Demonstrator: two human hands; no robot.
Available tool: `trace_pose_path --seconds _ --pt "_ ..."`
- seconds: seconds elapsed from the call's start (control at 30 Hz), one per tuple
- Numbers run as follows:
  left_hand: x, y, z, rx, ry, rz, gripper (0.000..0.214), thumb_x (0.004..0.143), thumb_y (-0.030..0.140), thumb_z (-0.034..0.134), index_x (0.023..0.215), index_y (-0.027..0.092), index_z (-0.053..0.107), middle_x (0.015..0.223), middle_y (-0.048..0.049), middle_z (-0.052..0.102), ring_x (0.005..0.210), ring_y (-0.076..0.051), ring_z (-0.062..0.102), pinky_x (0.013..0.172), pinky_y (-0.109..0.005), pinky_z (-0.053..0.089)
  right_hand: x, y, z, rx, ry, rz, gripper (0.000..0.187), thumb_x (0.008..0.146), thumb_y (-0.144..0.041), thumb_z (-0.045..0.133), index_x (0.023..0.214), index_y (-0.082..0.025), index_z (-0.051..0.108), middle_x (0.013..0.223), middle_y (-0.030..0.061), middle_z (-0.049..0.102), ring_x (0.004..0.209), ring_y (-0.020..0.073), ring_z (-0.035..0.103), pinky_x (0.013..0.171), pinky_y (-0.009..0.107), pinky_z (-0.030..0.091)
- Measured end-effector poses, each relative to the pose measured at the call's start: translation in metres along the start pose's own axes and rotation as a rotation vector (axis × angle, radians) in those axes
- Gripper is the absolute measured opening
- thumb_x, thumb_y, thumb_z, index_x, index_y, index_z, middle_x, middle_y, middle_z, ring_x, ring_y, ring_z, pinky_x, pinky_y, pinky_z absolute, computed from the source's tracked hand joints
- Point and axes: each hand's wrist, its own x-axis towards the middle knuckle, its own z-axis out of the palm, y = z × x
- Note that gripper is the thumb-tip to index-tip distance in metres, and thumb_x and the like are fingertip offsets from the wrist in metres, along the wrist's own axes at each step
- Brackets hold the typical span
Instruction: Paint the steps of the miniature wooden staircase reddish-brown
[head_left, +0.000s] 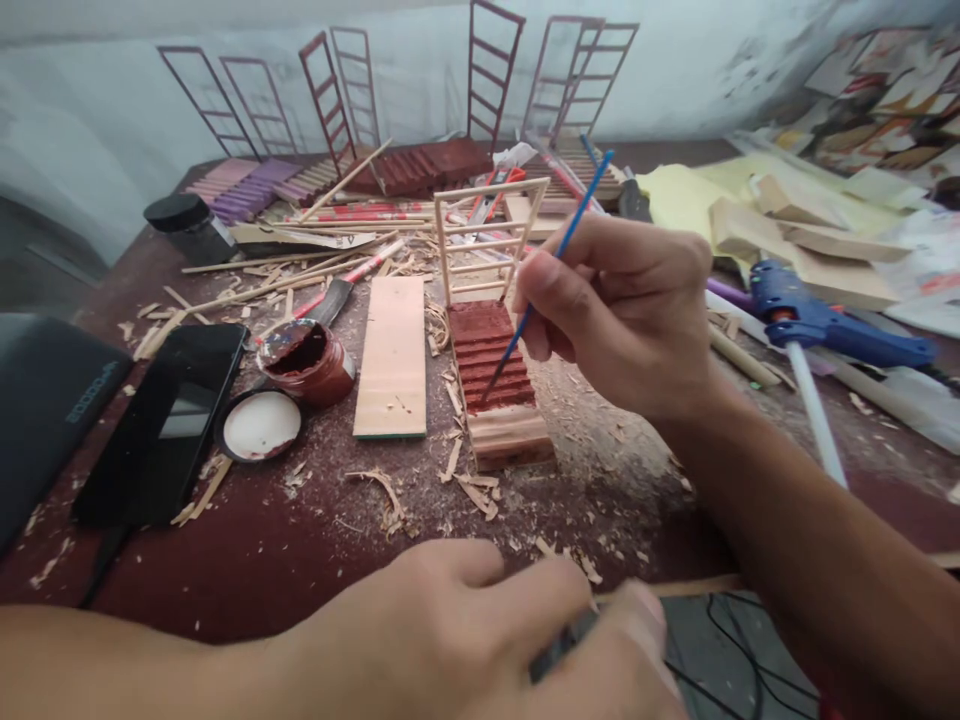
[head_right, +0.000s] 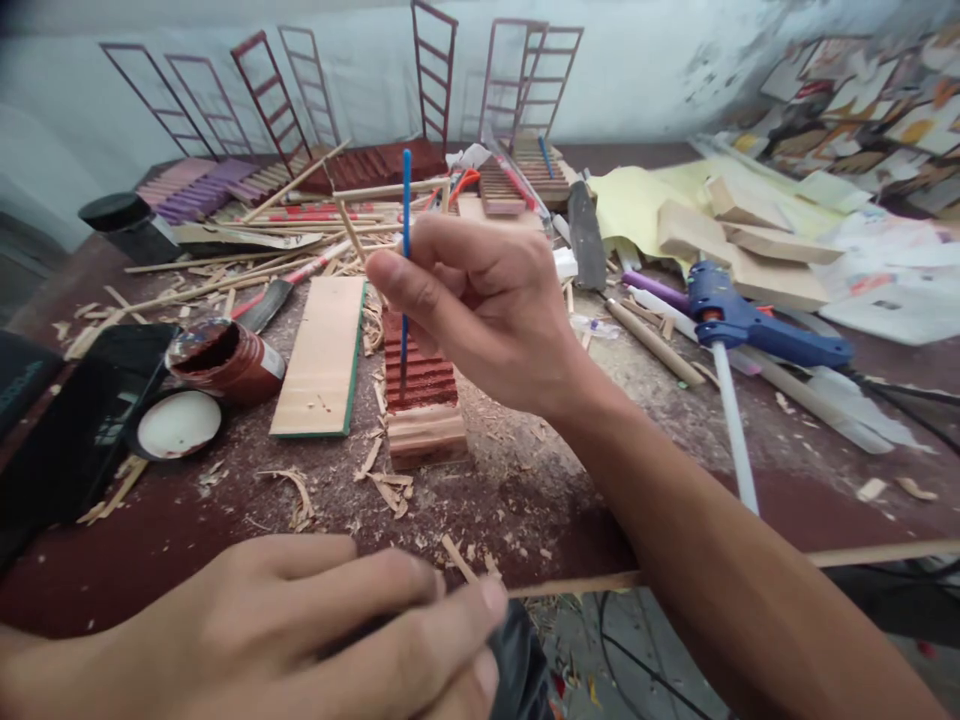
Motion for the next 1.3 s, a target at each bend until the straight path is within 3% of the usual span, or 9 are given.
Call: trace_pose_path --seconds 0.1,0.2,0.37,0.67,0.83,1.3 --pt "-0.007 -0.002 0.011 0.216 0.003 -0.016 0.033 0.100 0.030 0.044 0.118 0.013 0.067 0.129 -0.0099 0.064 0.104 -0.022 0.066 0.063 -0.025 0.057 -0.002 0.000 0.001 0.072 -0.011 0.028 0.021 0.086 -0.030 0.069 0.069 -0.018 0.064 0.052 -0.0018 0.055 0.040 0.0074 0.037 0.037 0.029 0.022" --pt "-0.009 -0.003 0.016 0.293 -0.041 -0.037 0.048 0.099 0.045 0.045 0.122 0.007 0.064 0.131 -0.0204 0.060 0.110 -0.033 0.064 0.070 -0.034 0.060 -0.002 -0.002 0.002 0.071 -0.032 0.013 0.022 0.087 -0.028 0.068 0.068 -0.017 0.063 0.052 -0.0028 0.054 0.042 0.0071 0.039 0.039 0.028 0.025" --pt "-0.009 -0.005 0.022 0.306 -0.066 -0.082 0.056 0.098 0.047 0.047 0.124 0.000 0.060 0.130 -0.0314 0.056 0.111 -0.042 0.062 0.068 -0.042 0.060 0.003 -0.006 0.001 -0.088 -0.040 -0.041 0.035 0.092 -0.034 0.061 0.062 -0.017 0.058 0.050 -0.0046 0.045 0.046 0.0061 0.037 0.044 0.026 0.026" --pt "-0.010 -0.006 0.030 0.320 -0.042 -0.077 0.049 0.098 0.040 0.048 0.122 0.000 0.061 0.126 -0.0310 0.059 0.111 -0.041 0.063 0.067 -0.040 0.060 0.002 -0.004 -0.001 -0.057 -0.022 -0.042 0.042 0.088 -0.051 0.062 0.061 -0.019 0.052 0.052 -0.0034 0.044 0.049 0.0081 0.037 0.045 0.025 0.028" --pt "-0.011 -0.006 0.029 0.325 -0.043 -0.077 0.048 0.099 0.039 0.046 0.123 0.000 0.060 0.128 -0.0310 0.057 0.114 -0.043 0.061 0.068 -0.041 0.060 0.004 -0.006 -0.001 -0.119 -0.071 -0.076 0.045 0.090 -0.049 0.060 0.058 -0.018 0.053 0.052 -0.0035 0.043 0.050 0.0079 0.037 0.048 0.026 0.028" --pt "-0.010 -0.006 0.028 0.286 -0.067 -0.081 0.050 0.101 0.040 0.044 0.122 -0.002 0.060 0.128 -0.0330 0.056 0.114 -0.044 0.060 0.071 -0.045 0.060 0.005 -0.005 -0.002 -0.173 -0.039 -0.102 0.043 0.092 -0.040 0.060 0.057 -0.018 0.050 0.050 -0.0050 0.040 0.048 0.0065 0.033 0.049 0.027 0.026"
